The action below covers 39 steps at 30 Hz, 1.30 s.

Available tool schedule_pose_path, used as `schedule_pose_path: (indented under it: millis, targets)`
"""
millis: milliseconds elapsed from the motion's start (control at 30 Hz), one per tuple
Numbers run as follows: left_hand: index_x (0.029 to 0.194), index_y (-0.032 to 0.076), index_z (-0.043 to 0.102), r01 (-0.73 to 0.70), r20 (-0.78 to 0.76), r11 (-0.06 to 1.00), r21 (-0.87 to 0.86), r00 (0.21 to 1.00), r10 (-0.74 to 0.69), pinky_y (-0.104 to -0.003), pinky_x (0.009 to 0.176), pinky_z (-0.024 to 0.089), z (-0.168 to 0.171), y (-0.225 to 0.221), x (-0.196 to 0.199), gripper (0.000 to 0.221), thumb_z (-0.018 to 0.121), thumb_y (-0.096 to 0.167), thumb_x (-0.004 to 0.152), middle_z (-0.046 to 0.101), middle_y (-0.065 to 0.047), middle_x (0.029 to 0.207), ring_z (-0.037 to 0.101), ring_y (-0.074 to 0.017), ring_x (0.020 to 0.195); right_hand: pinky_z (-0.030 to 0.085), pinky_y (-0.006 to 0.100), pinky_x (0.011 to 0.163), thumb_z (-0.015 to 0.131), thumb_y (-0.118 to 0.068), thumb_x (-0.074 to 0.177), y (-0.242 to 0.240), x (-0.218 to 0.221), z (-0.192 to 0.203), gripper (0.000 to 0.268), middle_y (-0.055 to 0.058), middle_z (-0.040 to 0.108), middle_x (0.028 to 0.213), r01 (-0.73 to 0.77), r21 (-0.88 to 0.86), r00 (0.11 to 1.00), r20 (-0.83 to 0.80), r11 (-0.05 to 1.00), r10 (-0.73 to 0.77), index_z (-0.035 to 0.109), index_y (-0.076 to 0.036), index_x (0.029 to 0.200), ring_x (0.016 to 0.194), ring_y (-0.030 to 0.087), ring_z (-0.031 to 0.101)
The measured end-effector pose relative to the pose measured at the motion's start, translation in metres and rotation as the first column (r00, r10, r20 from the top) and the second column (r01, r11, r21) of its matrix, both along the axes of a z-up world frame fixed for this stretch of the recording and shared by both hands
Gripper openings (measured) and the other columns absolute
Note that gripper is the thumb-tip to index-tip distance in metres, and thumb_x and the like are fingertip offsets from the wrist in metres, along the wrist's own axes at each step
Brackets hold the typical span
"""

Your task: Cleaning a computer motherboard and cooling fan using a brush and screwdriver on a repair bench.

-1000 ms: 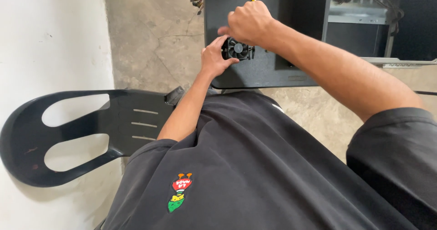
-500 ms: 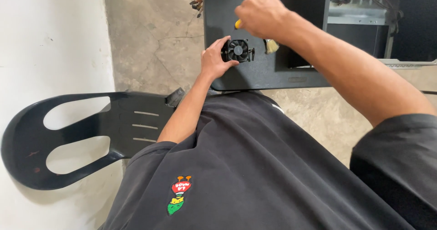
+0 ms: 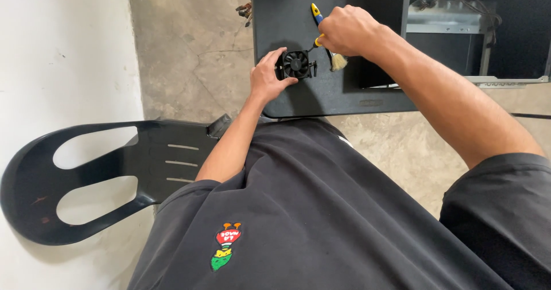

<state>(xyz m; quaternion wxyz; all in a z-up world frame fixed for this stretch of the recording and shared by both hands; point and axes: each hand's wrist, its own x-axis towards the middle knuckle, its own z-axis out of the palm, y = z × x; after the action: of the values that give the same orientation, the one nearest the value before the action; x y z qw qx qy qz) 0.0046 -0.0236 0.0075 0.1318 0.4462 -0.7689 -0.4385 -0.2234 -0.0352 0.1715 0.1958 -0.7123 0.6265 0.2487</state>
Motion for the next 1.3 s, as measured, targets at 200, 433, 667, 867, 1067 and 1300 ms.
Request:
schedule_pose_path:
  millis: [200, 433, 667, 867, 1067, 1300]
  targets:
    - [0.147, 0.026, 0.052, -0.008, -0.007, 1.0, -0.005, 1.0, 0.008, -0.049, 0.099, 0.044, 0.001, 0.001, 0.001, 0.086, 0.091, 0.049, 0.074, 0.06, 0.006, 0.146, 0.056, -0.0208, 0.135, 0.056, 0.053, 0.063, 0.056, -0.04, 0.109, -0.001, -0.002, -0.009, 0.046, 0.023, 0.071, 0.086, -0.065, -0.066, 0.998, 0.0, 0.996, 0.065, 0.072, -0.001, 0.09, 0.076, 0.048, 0.07]
    - [0.147, 0.026, 0.052, -0.007, -0.013, 1.0, -0.014, 1.0, 0.007, -0.051, 0.099, 0.045, -0.001, 0.0, 0.0, 0.087, 0.09, 0.051, 0.073, 0.06, 0.005, 0.147, 0.057, -0.0223, 0.135, 0.058, 0.054, 0.064, 0.057, -0.04, 0.108, -0.002, 0.004, -0.004, 0.046, 0.025, 0.072, 0.089, -0.039, -0.072, 0.999, 0.005, 0.997, 0.039, 0.074, 0.002, 0.096, 0.078, 0.049, 0.071]
    - [0.146, 0.027, 0.054, -0.03, -0.013, 0.999, -0.013, 0.999, 0.029, -0.047, 0.1, 0.045, -0.007, 0.002, 0.002, 0.087, 0.089, 0.05, 0.07, 0.061, 0.004, 0.146, 0.058, -0.0207, 0.134, 0.056, 0.054, 0.064, 0.053, -0.04, 0.106, 0.006, -0.006, -0.015, 0.046, 0.024, 0.071, 0.084, -0.052, -0.101, 0.998, 0.017, 0.994, 0.054, 0.072, -0.001, 0.089, 0.075, 0.049, 0.07]
    - [0.15, 0.036, 0.049, -0.007, -0.012, 0.999, -0.041, 1.0, 0.007, -0.045, 0.101, 0.052, -0.031, 0.001, 0.002, 0.096, 0.09, 0.059, 0.067, 0.059, 0.013, 0.143, 0.058, -0.0151, 0.134, 0.062, 0.051, 0.074, 0.064, -0.04, 0.095, 0.009, -0.01, -0.02, 0.034, 0.021, 0.076, 0.086, 0.02, -0.184, 0.996, 0.093, 0.983, -0.003, 0.079, -0.01, 0.095, 0.083, 0.046, 0.076]
    - [0.15, 0.036, 0.05, -0.005, -0.01, 1.0, -0.024, 1.0, 0.005, -0.044, 0.102, 0.052, -0.033, 0.001, 0.002, 0.095, 0.091, 0.056, 0.067, 0.059, 0.013, 0.143, 0.058, -0.0147, 0.134, 0.062, 0.053, 0.074, 0.063, -0.04, 0.095, 0.01, -0.01, -0.017, 0.035, 0.023, 0.076, 0.086, 0.053, -0.168, 0.993, 0.117, 0.984, -0.034, 0.079, -0.008, 0.095, 0.084, 0.047, 0.075]
    - [0.149, 0.033, 0.051, -0.007, -0.047, 1.0, -0.021, 0.999, 0.006, -0.043, 0.103, 0.053, -0.027, 0.0, 0.002, 0.093, 0.09, 0.056, 0.067, 0.061, 0.011, 0.142, 0.06, -0.0162, 0.132, 0.062, 0.053, 0.076, 0.066, -0.038, 0.094, 0.012, -0.014, -0.006, 0.032, 0.021, 0.077, 0.089, 0.148, -0.159, 0.98, 0.16, 0.976, -0.122, 0.081, -0.011, 0.099, 0.087, 0.047, 0.076]
